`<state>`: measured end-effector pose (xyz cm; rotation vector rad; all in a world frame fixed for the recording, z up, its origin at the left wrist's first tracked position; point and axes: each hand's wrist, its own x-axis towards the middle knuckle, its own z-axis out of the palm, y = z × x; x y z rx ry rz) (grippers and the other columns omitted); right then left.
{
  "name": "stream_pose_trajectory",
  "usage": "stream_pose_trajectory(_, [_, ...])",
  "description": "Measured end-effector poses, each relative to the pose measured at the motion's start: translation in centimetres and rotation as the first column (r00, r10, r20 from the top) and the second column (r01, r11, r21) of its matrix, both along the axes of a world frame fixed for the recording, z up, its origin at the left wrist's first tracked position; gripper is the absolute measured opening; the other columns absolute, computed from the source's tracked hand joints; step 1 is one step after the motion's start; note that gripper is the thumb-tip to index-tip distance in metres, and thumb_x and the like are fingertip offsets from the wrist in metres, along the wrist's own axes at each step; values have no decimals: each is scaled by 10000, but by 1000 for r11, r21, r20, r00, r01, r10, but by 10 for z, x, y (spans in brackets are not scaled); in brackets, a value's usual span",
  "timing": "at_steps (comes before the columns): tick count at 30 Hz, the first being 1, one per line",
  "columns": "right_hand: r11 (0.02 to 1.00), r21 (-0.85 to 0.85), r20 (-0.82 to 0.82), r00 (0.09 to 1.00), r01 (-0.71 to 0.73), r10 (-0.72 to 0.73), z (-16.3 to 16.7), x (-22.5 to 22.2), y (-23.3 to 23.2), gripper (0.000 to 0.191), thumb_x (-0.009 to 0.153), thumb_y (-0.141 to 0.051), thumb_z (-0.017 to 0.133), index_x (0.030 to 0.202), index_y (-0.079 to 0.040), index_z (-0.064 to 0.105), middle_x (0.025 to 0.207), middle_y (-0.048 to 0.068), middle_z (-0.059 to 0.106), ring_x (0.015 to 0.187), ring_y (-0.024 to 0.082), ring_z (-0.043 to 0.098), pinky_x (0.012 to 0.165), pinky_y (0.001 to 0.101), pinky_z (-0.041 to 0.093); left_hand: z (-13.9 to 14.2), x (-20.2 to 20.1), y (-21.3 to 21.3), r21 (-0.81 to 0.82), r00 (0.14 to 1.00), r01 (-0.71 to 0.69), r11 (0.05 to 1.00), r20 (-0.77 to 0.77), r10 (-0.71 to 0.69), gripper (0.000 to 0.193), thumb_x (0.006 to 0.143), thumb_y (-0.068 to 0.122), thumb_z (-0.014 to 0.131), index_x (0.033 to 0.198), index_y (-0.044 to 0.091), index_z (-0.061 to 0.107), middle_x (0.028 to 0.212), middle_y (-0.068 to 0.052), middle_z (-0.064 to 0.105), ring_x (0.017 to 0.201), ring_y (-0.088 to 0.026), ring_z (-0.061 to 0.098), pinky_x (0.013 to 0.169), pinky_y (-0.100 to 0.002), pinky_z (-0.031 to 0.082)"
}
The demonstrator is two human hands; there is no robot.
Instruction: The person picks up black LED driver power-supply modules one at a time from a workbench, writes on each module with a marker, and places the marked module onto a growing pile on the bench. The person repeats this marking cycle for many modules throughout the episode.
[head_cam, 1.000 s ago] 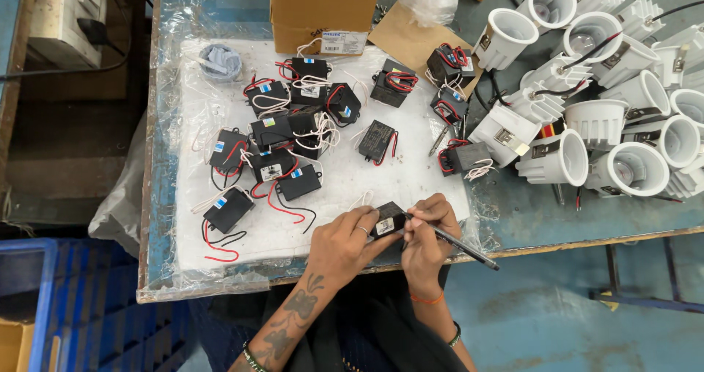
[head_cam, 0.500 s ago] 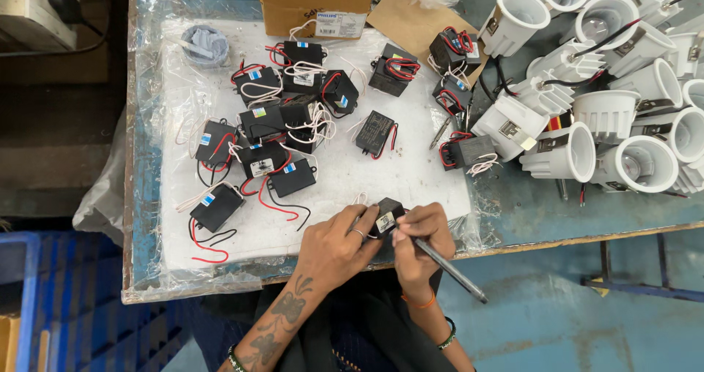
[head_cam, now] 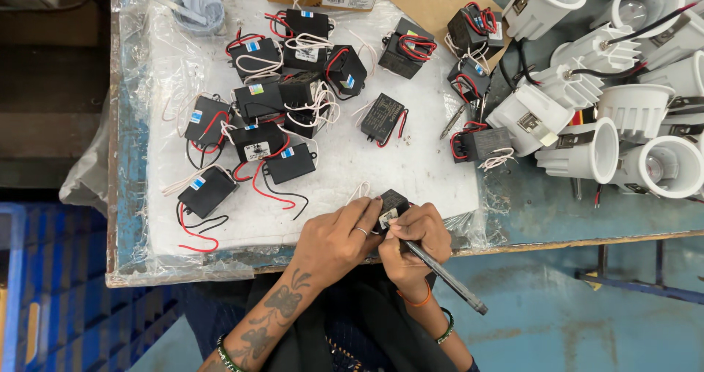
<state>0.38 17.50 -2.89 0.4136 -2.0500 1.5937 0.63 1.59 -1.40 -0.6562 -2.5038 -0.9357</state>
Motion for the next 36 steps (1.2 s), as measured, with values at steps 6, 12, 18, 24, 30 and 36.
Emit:
stream_pose_trajectory(6, [998, 51, -24, 999, 22, -21, 0, -1, 0, 166, 708, 94, 634, 786, -8, 529, 814, 128, 600, 691, 170, 611, 643, 266, 506, -1, 0, -1, -20, 1000, 4, 1000, 1, -4, 556, 737, 190, 828, 1214, -49, 670, 1120, -151, 681, 795, -234, 720, 615, -328, 567])
stream_pose_trajectory(12, [999, 47, -31, 999, 12, -11, -1, -2, -1, 159, 707, 93, 638, 782, -5, 537, 811, 127, 608, 693, 174, 616, 645, 270, 511, -3, 1, -1, -47, 1000, 5, 999, 13, -4, 549, 760, 186, 819, 1232, -49, 668, 1123, -147, 678, 795, -223, 717, 615, -324, 563])
stream_pose_trajectory(18, [998, 53, -31, 999, 17, -16, -2, -2, -1, 156, 709, 97, 639, 782, -1, 543, 808, 127, 610, 694, 177, 613, 646, 278, 509, -4, 2, -1, -48, 1000, 2, 999, 12, -2, 543, 771, 176, 812, 1245, -43, 664, 1135, -142, 675, 816, -218, 721, 631, -320, 566])
stream_pose_trajectory(24, [999, 48, -24, 1000, 13, -11, -3, -1, 0, 153, 718, 91, 642, 780, -3, 539, 806, 128, 608, 684, 171, 608, 634, 272, 500, -5, 2, -1, -54, 1000, 6, 999, 13, -5, 551, 767, 180, 811, 1245, -50, 662, 1138, -147, 674, 813, -220, 720, 628, -319, 566])
stream_pose_trajectory(30, [999, 42, -28, 1000, 11, -10, -3, -2, -2, 156, 706, 86, 645, 781, -1, 539, 805, 133, 603, 689, 177, 604, 635, 270, 497, -4, 2, -2, -52, 1000, 11, 999, 25, -9, 562, 761, 181, 813, 1249, -52, 661, 1125, -141, 673, 802, -219, 716, 625, -324, 565])
stream_pose_trajectory(36, [999, 44, -31, 999, 6, -5, -3, -3, -2, 155, 711, 93, 638, 777, -1, 535, 802, 133, 602, 690, 178, 598, 636, 269, 492, -5, 0, -2, -45, 1000, 3, 999, 15, -2, 557, 756, 179, 812, 1241, -49, 661, 1123, -144, 673, 804, -224, 719, 621, -321, 566])
